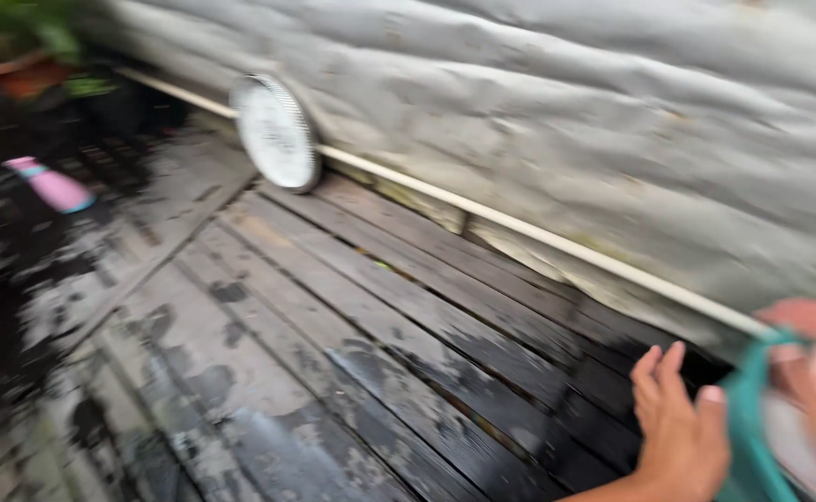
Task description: Watering plants using a spray bottle and filling a cup from a water basin
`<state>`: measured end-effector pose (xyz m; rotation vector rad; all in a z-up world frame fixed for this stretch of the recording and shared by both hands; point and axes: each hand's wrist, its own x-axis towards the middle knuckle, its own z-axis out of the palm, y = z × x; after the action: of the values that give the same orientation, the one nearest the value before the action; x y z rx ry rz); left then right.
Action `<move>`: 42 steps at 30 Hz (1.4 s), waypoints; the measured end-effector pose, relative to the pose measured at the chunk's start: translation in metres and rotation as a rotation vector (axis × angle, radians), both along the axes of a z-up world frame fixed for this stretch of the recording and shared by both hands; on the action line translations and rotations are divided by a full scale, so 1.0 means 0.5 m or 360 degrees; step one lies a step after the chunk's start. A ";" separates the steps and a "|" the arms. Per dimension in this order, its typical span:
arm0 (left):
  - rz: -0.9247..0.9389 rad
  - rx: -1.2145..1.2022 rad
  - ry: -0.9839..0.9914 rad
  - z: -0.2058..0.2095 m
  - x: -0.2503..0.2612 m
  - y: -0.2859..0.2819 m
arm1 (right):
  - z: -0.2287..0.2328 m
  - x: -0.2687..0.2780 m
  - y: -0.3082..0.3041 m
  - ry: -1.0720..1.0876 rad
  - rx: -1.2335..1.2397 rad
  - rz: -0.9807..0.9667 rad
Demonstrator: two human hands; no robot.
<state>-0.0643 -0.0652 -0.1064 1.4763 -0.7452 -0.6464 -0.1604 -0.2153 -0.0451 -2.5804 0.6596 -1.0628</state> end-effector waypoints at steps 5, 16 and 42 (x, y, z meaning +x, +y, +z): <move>0.0601 -0.0320 -0.0144 -0.051 0.261 0.069 | 0.091 0.331 0.217 0.0248 -0.0242 0.0377; 0.1424 0.0697 0.0102 0.176 0.530 0.458 | 0.260 0.742 0.489 0.1126 0.0120 0.1270; 0.2393 0.0374 0.0110 1.111 0.737 0.980 | 1.219 1.014 0.797 0.1759 0.0356 0.1847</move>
<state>0.3041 0.4246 0.4488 1.7379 0.5900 0.3975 0.3465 0.1834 0.5645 -2.4400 -0.5445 0.7602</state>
